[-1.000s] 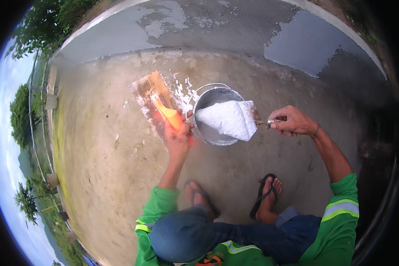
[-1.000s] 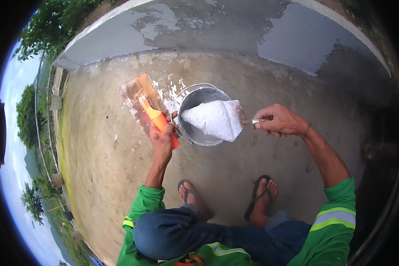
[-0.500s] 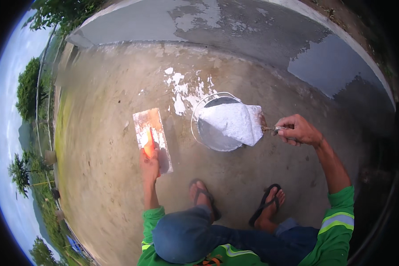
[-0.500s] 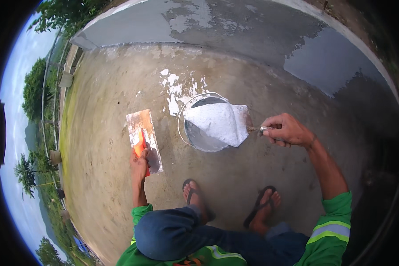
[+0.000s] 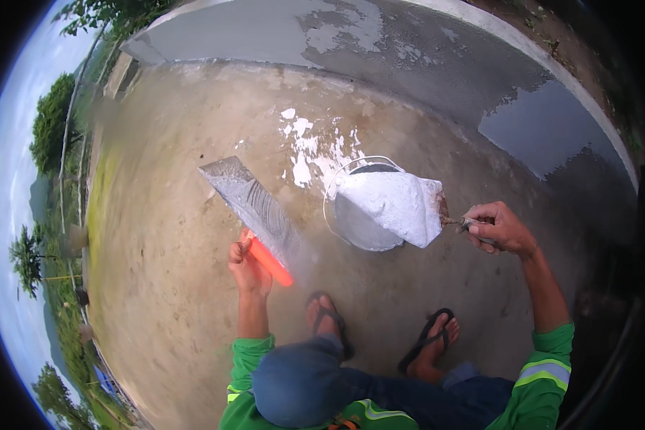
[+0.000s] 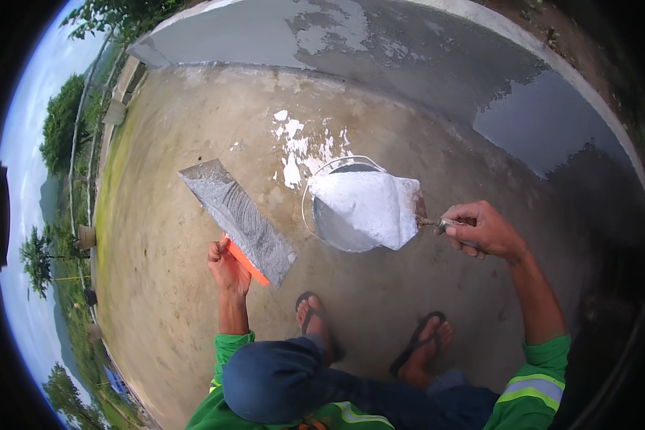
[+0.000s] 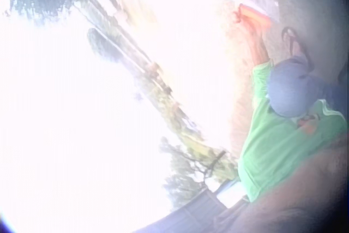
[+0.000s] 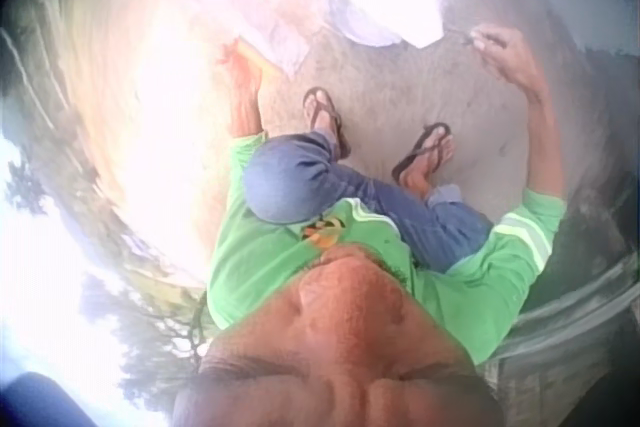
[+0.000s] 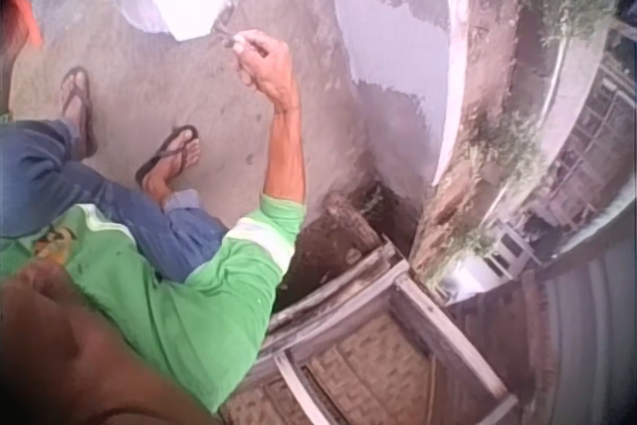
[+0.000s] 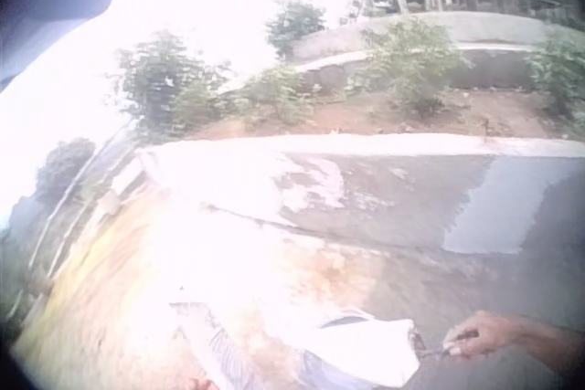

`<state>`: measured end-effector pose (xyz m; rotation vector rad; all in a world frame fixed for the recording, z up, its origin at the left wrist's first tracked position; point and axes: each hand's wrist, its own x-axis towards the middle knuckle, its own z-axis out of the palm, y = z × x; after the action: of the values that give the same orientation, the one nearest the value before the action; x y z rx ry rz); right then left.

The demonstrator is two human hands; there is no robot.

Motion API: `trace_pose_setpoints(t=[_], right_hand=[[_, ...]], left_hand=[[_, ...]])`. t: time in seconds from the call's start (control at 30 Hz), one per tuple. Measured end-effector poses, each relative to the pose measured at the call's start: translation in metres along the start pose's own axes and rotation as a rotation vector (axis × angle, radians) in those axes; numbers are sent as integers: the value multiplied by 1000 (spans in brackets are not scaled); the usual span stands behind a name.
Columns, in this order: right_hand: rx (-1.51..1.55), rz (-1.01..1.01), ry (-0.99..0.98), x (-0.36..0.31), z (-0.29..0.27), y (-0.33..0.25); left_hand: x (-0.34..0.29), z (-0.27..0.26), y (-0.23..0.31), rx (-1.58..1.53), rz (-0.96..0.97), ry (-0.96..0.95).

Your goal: The person applies a white substance to a concrete wall using a trowel, spreading it evenly across the surface and later scooping more substance from a bucket onto the trowel.

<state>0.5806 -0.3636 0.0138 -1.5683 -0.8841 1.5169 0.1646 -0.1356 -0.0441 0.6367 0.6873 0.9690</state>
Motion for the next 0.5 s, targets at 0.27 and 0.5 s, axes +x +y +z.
trace_pose_setpoints(t=[0.27, 0.5], right_hand=[[-90, -170, 27, -37, 35, -112], [-811, -577, 325, -39, 122, -159]], left_hand=[[8, 95, -73, 50, -207, -27], [59, 102, -126, -418, -264, -149]])
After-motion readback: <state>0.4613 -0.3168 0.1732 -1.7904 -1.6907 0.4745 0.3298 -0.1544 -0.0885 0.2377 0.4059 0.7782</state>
